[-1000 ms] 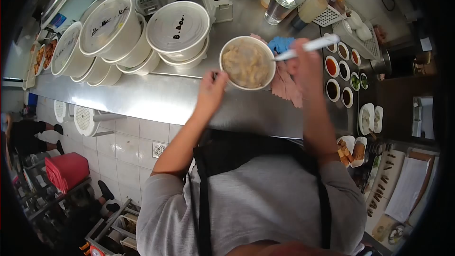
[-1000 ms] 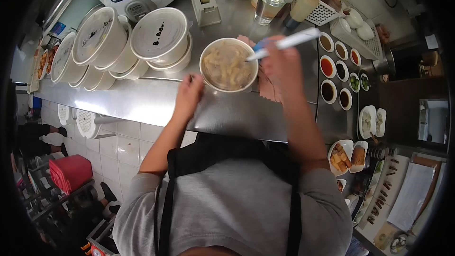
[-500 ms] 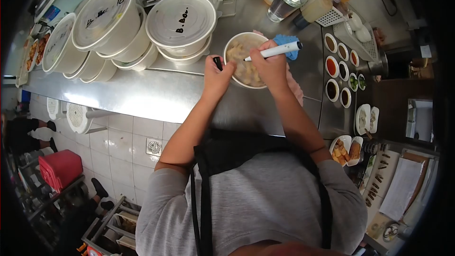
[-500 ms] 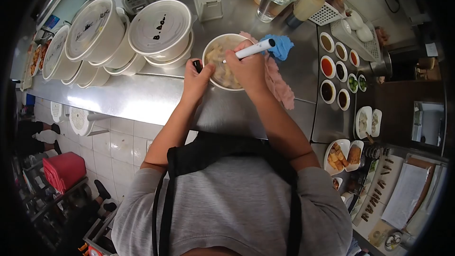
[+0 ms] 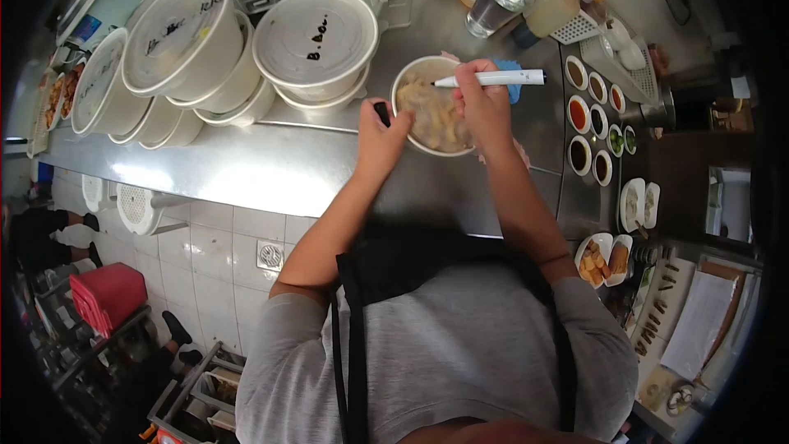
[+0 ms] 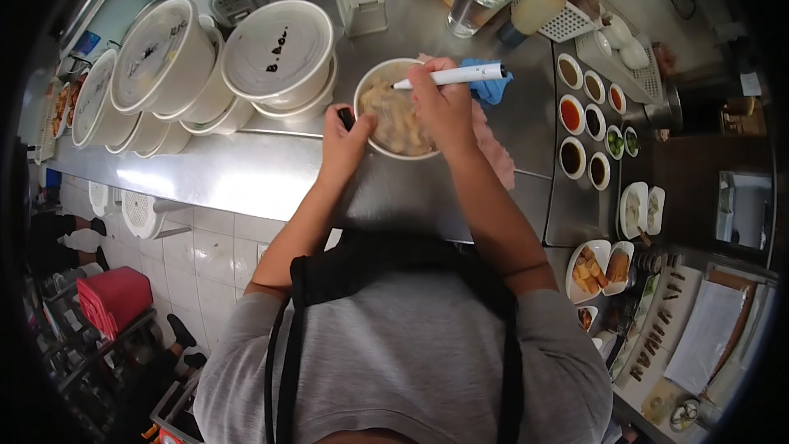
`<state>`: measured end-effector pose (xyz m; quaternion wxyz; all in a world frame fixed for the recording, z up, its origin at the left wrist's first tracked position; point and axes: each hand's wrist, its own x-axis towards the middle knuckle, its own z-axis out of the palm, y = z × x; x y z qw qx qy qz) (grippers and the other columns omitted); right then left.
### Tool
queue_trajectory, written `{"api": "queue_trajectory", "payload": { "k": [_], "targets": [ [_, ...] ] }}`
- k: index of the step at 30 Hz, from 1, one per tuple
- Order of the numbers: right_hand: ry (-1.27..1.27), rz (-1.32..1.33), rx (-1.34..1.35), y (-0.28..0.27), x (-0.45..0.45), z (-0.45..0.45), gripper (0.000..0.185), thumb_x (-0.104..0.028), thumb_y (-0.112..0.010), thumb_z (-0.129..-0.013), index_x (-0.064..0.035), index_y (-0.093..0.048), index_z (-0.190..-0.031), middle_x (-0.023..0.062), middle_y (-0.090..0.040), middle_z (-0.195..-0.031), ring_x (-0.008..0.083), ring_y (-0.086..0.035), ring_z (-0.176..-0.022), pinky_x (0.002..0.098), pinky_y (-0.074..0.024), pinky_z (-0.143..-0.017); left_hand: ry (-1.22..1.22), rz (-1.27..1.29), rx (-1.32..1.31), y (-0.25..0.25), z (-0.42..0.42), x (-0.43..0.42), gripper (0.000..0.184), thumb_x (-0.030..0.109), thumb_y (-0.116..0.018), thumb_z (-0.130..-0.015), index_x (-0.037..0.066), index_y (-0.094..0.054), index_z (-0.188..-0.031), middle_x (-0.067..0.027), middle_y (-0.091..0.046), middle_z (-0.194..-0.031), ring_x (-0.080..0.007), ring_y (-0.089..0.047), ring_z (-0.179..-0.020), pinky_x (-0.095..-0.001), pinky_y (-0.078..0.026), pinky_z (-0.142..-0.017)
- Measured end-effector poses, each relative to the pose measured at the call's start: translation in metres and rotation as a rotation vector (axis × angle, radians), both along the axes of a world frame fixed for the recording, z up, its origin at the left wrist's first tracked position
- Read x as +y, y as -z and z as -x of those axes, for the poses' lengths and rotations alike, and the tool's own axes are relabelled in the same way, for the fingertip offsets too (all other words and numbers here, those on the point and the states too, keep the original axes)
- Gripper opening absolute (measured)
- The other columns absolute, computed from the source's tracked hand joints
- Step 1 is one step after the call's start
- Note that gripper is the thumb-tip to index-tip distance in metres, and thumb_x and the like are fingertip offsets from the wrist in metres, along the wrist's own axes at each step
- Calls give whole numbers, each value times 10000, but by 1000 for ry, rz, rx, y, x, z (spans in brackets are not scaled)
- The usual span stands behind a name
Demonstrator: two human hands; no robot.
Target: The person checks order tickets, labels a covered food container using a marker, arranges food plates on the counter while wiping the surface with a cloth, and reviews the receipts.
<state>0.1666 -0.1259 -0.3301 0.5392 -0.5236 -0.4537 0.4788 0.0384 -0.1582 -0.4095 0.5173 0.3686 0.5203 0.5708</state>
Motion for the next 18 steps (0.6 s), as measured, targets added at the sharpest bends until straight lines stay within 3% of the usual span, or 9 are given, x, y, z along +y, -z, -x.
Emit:
{"api": "queue_trajectory", "payload": {
  "k": [2,8,11,15,17,18],
  "targets": [
    [-61,-18,113,-9,15,-3,158,-161,-560,-758,-35,-464,-763,16,-491,-628,50,-436,-465,176,-338,-401,-16,-35,51,6,-2,-3,318,165,-624,-671,21,-384,-821,-22,-423,-653,-85,-393,-594,-224,-357,-517],
    [-124,-345,-329,-52,118,26,192,-235,-558,-762,-58,-486,-759,-15,-453,-547,30,-394,-430,173,-294,-374,21,-25,22,0,-6,-12,338,184,-639,-669,28,-383,-825,-23,-417,-654,-96,-387,-584,-238,-358,-522],
    [-289,-213,-300,-84,134,41,180,-220,-585,-734,-60,-503,-720,-24,-445,-534,40,-397,-430,184,-299,-379,-3,-132,123,-11,4,-15,344,187,-644,-670,30,-383,-831,-24,-412,-657,-95,-378,-581,-231,-352,-519],
    [-580,-160,-461,-96,70,52,155,-155,-590,-713,-66,-484,-642,-27,-446,-536,41,-395,-451,192,-304,-408,109,-154,254,-56,25,-14,235,122,-616,-712,54,-400,-773,17,-396,-635,-54,-351,-577,-194,-323,-517],
    [-597,-333,-462,-85,49,48,157,-118,-600,-702,-62,-471,-633,-31,-444,-535,28,-405,-479,193,-312,-428,95,-131,172,-65,26,-9,206,102,-610,-714,57,-412,-752,24,-406,-627,-45,-358,-579,-187,-323,-513],
    [-592,-242,-418,-83,42,48,158,-111,-607,-694,-60,-469,-634,-32,-445,-538,25,-409,-492,195,-316,-435,109,-121,160,-71,26,-6,201,97,-606,-716,57,-414,-759,23,-410,-639,-43,-360,-584,-185,-321,-514]
  ]
}}
